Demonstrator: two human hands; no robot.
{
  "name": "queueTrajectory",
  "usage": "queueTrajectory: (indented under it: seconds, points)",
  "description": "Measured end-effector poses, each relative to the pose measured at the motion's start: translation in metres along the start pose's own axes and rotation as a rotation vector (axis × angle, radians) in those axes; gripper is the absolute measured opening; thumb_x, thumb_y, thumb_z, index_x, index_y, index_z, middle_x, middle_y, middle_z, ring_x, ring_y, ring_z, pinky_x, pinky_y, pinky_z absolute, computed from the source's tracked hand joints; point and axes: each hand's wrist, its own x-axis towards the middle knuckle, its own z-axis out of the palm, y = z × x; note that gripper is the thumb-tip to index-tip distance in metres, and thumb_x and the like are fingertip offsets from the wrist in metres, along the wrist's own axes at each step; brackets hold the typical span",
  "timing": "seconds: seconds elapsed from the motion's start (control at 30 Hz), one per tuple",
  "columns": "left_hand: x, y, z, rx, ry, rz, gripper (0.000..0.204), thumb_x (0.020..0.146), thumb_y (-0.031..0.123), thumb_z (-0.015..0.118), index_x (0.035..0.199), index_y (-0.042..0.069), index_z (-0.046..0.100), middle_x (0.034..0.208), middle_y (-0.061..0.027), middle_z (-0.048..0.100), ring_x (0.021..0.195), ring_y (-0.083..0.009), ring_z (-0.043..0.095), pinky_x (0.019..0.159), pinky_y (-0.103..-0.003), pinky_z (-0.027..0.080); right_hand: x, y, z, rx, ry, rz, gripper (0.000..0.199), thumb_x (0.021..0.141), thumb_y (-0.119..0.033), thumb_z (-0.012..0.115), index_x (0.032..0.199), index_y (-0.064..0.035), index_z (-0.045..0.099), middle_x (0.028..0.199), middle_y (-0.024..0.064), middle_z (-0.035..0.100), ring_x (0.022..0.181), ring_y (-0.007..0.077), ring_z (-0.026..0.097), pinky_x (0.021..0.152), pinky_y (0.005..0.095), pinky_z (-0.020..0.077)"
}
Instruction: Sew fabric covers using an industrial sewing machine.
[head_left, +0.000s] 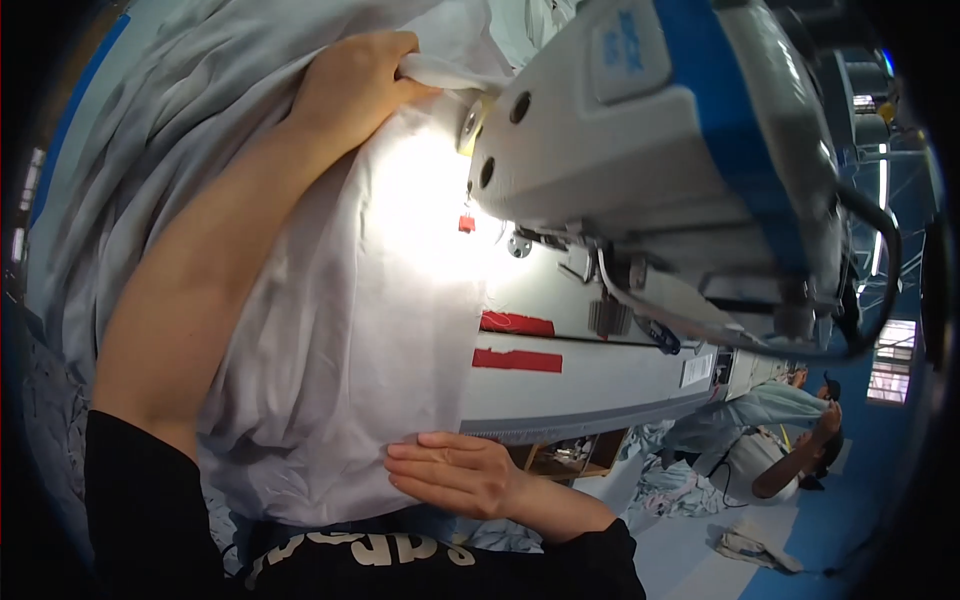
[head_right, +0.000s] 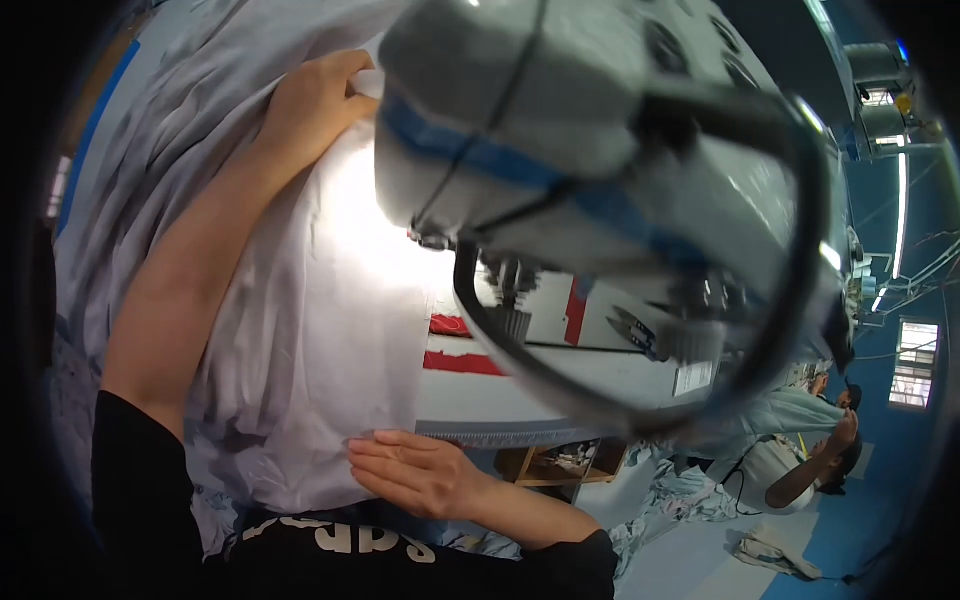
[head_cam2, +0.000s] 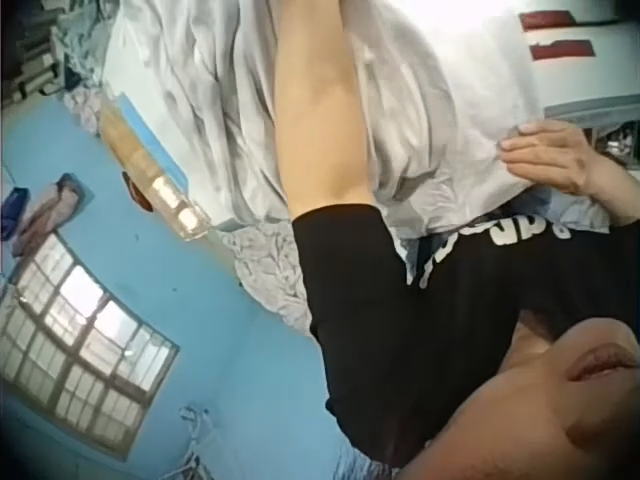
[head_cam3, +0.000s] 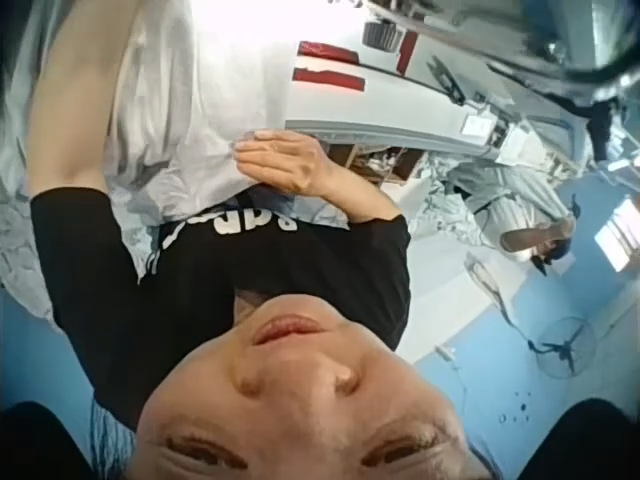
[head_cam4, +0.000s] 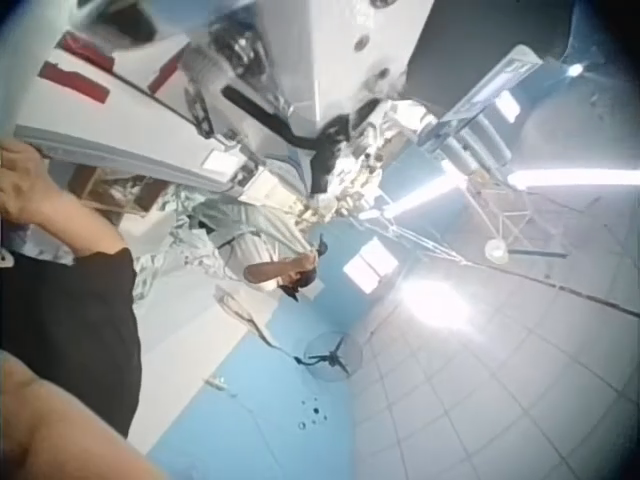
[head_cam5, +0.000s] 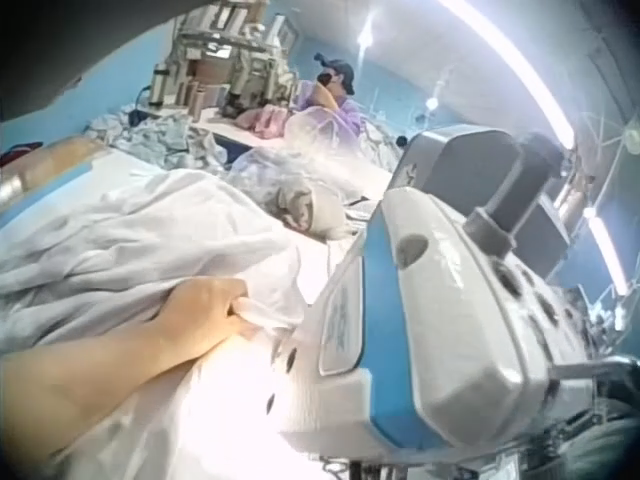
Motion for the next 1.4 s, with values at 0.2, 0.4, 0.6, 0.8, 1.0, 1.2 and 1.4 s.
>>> queueTrajectory:
  seconds: [0.2,0.4,0.6,0.8,1.0,1.2,1.4]
  points:
    - [0.036,-0.017,0.016,-0.062,0.033,-0.068,0.037,0.071,0.030,0.075,0.094,0.004,0.065,0.082,-0.0148,0.066,0.079,-0.0321,0.063,0.072,-0.039,0.047,0.015,0.019,-0.016,0.103,-0.011,0.056,0.016,0.086,-0.014,0.062,0.099,-0.0082,0.071,0.102,0.0072,0.071,0.105,0.0186,0.066,0.094,0.0350,0.0518]
    - [0.067,-0.043,0.023,-0.016,0.009,0.020,0.033,0.075,0.029,0.073,0.097,0.006,0.067,0.084,-0.0157,0.067,0.079,-0.0307,0.064,0.072,-0.038,0.047,0.037,0.046,-0.038,0.186,-0.126,0.083,0.017,0.086,-0.015,0.062,0.099,-0.0081,0.070,0.105,0.0069,0.070,0.104,0.0200,0.066,0.094,0.0362,0.0517]
    - [0.094,-0.056,0.035,-0.002,0.080,0.015,0.024,0.078,0.031,0.067,0.082,0.007,0.068,0.083,-0.0173,0.068,0.081,-0.0325,0.066,0.073,-0.042,0.051,0.059,0.070,-0.055,0.173,-0.123,0.074,0.017,0.089,-0.018,0.058,0.094,-0.0073,0.070,0.099,0.0078,0.071,0.099,0.0196,0.068,0.088,0.0366,0.0533]
    - [0.112,-0.056,0.037,-0.054,0.038,-0.109,0.030,0.076,0.036,0.069,0.083,0.007,0.070,0.083,-0.0169,0.069,0.082,-0.0317,0.067,0.077,-0.041,0.050,0.065,0.098,-0.056,0.157,-0.011,0.103,0.015,0.088,-0.013,0.058,0.090,-0.0088,0.071,0.096,0.0053,0.072,0.097,0.0195,0.069,0.087,0.0374,0.0530]
    - [0.131,-0.078,0.047,0.052,0.126,-0.072,0.033,0.076,0.038,0.069,0.089,0.008,0.069,0.084,-0.0168,0.069,0.082,-0.0321,0.067,0.078,-0.042,0.050,0.077,0.110,-0.067,0.190,-0.121,0.143,0.032,0.069,-0.013,0.078,0.099,-0.0077,0.070,0.109,0.0058,0.069,0.112,0.0229,0.062,0.098,0.0397,0.0454]
    - [0.121,-0.078,0.047,0.000,0.143,0.034,0.027,0.082,0.031,0.066,0.089,0.005,0.067,0.090,-0.0133,0.069,0.083,-0.0247,0.065,0.074,-0.038,0.049,-0.076,0.131,-0.068,-0.540,0.015,0.800,0.040,0.093,-0.032,0.055,0.117,-0.0005,0.058,0.123,0.0165,0.055,0.107,0.0292,0.057,0.092,0.0353,0.0464]
    - [0.130,-0.148,0.061,0.115,0.163,0.063,0.042,0.085,0.031,0.063,0.119,0.007,0.059,0.102,-0.0165,0.067,0.094,-0.0299,0.065,0.085,-0.039,0.048,-0.111,0.085,-0.119,-0.942,0.656,0.826,0.014,0.076,-0.002,0.070,0.090,-0.0031,0.068,0.096,0.0086,0.066,0.089,0.0274,0.062,0.077,0.0354,0.0509]
